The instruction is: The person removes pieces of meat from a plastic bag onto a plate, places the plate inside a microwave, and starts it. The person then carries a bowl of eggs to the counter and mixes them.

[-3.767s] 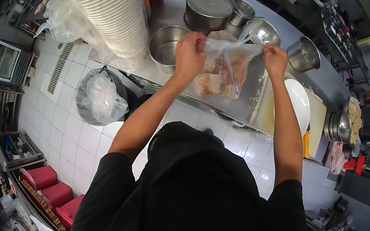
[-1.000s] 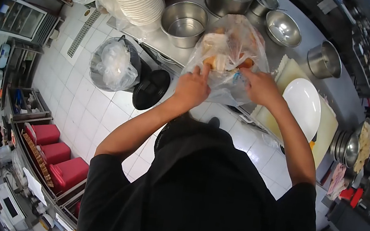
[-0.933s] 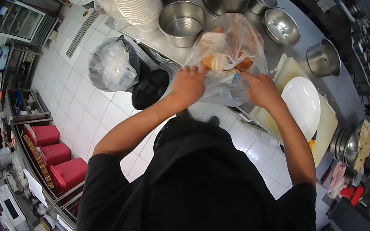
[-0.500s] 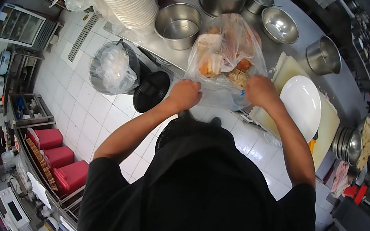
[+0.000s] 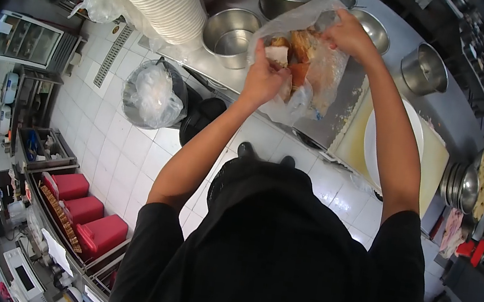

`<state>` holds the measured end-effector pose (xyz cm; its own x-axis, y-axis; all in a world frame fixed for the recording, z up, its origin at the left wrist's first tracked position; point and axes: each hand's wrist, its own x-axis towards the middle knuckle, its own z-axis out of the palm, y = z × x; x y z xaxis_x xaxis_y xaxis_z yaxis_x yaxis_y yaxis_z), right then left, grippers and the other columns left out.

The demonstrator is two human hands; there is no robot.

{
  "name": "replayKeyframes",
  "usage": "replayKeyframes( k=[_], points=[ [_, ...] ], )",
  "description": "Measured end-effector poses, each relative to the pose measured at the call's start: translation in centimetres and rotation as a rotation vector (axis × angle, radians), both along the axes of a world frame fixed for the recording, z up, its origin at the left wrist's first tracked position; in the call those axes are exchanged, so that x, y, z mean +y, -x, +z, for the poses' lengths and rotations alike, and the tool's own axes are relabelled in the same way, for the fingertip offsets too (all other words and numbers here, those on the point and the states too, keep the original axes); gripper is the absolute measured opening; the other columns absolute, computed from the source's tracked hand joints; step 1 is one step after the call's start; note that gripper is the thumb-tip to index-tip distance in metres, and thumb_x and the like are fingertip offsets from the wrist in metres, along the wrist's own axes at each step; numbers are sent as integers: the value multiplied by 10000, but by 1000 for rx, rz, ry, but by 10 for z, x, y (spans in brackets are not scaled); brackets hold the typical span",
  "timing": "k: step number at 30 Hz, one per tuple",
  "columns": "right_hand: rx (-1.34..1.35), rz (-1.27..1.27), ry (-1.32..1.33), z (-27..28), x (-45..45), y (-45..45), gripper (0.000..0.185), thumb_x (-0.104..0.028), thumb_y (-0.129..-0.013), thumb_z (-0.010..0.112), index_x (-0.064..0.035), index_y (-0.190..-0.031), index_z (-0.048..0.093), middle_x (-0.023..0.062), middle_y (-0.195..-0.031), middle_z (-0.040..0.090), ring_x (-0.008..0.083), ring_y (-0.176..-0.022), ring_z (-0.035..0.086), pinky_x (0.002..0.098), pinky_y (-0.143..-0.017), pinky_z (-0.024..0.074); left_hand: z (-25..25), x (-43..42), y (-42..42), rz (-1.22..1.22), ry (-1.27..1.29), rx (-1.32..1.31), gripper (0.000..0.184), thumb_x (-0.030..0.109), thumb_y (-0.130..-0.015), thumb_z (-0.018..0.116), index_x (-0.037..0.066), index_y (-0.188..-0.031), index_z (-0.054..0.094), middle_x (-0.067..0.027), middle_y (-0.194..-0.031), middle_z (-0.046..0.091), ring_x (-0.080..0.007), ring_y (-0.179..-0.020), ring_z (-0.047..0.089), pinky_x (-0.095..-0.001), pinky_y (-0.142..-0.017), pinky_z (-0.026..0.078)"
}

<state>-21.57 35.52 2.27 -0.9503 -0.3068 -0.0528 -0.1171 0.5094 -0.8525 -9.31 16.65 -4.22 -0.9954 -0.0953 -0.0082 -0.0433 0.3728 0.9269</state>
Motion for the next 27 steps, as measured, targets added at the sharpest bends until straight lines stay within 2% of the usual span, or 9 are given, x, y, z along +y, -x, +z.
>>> replayKeyframes(
  k=[5, 7, 8, 11, 13, 15, 18, 20, 27],
  points=[
    [-85, 147, -472, 24, 20, -28, 449, -128, -712, 607, 79, -1103, 534, 117, -745, 628, 138, -569, 567, 295, -528, 455, -2, -16, -9, 121, 347, 172, 933, 95, -743, 625, -126, -1326, -69, -167, -943, 590, -223, -686, 621, -268, -601, 492],
    [-227, 304, -670, 26, 25, -36, 391, -127, -710, 610, 71, -1047, 587, 120, -731, 627, 146, -587, 582, 305, -545, 459, 1, -19, -8, 147, 338, 220, 947, 102, -736, 634, -129, -1320, -75, -186, -989, 576, -248, -711, 620, -283, -626, 492],
    [-186, 311, -576, 26, 25, -42, 356, -124, -706, 611, 64, -1008, 603, 126, -730, 630, 155, -604, 592, 307, -560, 463, 2, -20, -7, 161, 332, 242, 954, 106, -733, 639, -130, -1317, -78, -195, -1012, 568, -260, -724, 620, -290, -639, 492],
    [-19, 316, -310, 18, 16, -52, 269, -110, -692, 612, 42, -913, 638, 148, -738, 640, 198, -663, 619, 324, -611, 475, 27, -4, 5, 255, 49, 234, 841, 91, -698, 645, -104, -1327, 121, -233, -1008, 547, -353, -898, 562, -368, -807, 445],
    [169, 293, -159, -24, -13, -49, 231, -90, -681, 606, 24, -878, 645, 169, -756, 645, 250, -712, 635, 348, -657, 486, 21, -2, 20, 147, 366, 291, 695, 110, -689, 650, -74, -1260, 300, -216, -1006, 541, -348, -949, 527, -392, -813, 440],
    [278, 213, -554, -41, -40, -58, 173, -67, -664, 611, 14, -812, 648, 209, -761, 632, 333, -772, 619, 385, -721, 488, 14, 2, 28, 72, 664, 322, 526, 126, -680, 643, -47, -1143, 463, -201, -994, 543, -350, -970, 499, -410, -808, 438],
    [406, 191, -617, -86, -36, -59, 237, -92, -655, 635, -4, -875, 648, 232, -799, 611, 378, -817, 591, 405, -760, 479, 11, 8, 30, 58, 967, 282, 317, 164, -678, 624, -15, -940, 621, -179, -977, 555, -357, -971, 472, -425, -797, 437],
    [364, 180, -638, -70, -30, -80, 428, -154, -653, 667, -40, -1055, 575, 218, -993, 571, 377, -982, 529, 409, -802, 459, 16, 13, 23, 69, 1006, 194, 281, 214, -690, 625, -2, -870, 644, -162, -992, 561, -352, -994, 459, -433, -807, 430],
    [453, 128, -791, -90, -41, -83, 528, -248, -666, 685, -111, -1144, 506, 165, -1066, 528, 333, -1036, 458, 480, -872, 337, 7, 18, 37, -93, 1207, -42, 316, 275, -733, 598, 40, -937, 655, -146, -1037, 576, -328, -1049, 475, -455, -854, 410]
  ],
)
